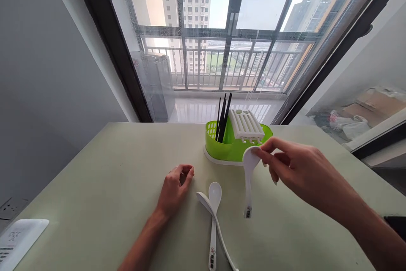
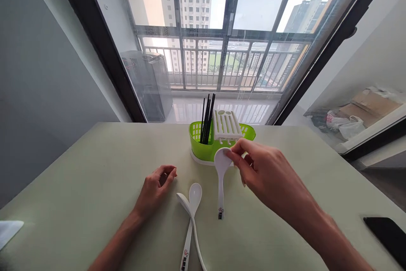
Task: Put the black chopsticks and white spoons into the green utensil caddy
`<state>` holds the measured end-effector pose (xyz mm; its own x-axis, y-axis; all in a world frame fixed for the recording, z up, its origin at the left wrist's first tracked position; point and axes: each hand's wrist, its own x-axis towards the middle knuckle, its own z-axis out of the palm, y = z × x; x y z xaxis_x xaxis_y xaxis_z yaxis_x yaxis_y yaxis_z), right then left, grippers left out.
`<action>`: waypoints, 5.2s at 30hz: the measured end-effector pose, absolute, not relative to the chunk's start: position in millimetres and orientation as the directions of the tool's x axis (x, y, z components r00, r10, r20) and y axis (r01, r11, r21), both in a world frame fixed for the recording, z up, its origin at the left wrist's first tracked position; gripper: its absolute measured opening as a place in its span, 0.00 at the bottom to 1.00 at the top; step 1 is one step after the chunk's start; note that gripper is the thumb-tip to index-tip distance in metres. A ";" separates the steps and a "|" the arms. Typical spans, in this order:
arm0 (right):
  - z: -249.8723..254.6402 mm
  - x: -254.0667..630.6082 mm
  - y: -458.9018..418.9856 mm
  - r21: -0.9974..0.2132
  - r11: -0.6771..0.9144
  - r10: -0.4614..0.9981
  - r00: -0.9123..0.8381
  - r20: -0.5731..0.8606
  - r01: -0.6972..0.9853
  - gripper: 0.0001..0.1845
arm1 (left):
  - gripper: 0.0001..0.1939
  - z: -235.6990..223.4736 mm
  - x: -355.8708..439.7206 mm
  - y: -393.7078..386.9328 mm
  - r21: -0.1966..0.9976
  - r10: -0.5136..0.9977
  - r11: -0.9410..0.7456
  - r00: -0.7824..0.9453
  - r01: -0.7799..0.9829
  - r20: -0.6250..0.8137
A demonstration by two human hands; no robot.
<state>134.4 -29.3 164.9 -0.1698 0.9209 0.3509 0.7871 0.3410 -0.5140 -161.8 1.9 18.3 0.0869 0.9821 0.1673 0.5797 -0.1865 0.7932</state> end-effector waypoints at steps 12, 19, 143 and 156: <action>182.2 106.6 21.3 -0.170 0.340 0.667 -0.110 0.737 0.925 0.15 | 0.18 19.7 -161.0 2.0 0.777 0.980 -0.199 0.098 0.597 0.176; 135.3 102.1 31.9 0.094 0.417 0.589 -0.347 0.730 0.904 0.08 | 0.18 18.0 -161.8 2.3 0.769 0.975 -0.222 0.118 0.600 0.189; -10.1 162.2 -76.4 -0.974 -0.205 0.885 -0.443 -0.143 -0.093 0.28 | 0.15 81.5 -84.4 -47.8 -0.093 0.924 -0.264 0.224 0.960 -0.310; -16.8 164.3 -76.5 -0.975 -0.196 0.885 -0.447 -0.128 -0.107 0.28 | 0.29 210.6 -135.0 -26.6 0.274 0.705 -0.410 0.112 0.870 0.700</action>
<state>164.3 -76.5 -16.8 -0.4470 0.8853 -0.1284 -0.1073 -0.1955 -0.9748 -135.0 -26.6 210.6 0.1125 0.7053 0.6999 0.8700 -0.4103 0.2736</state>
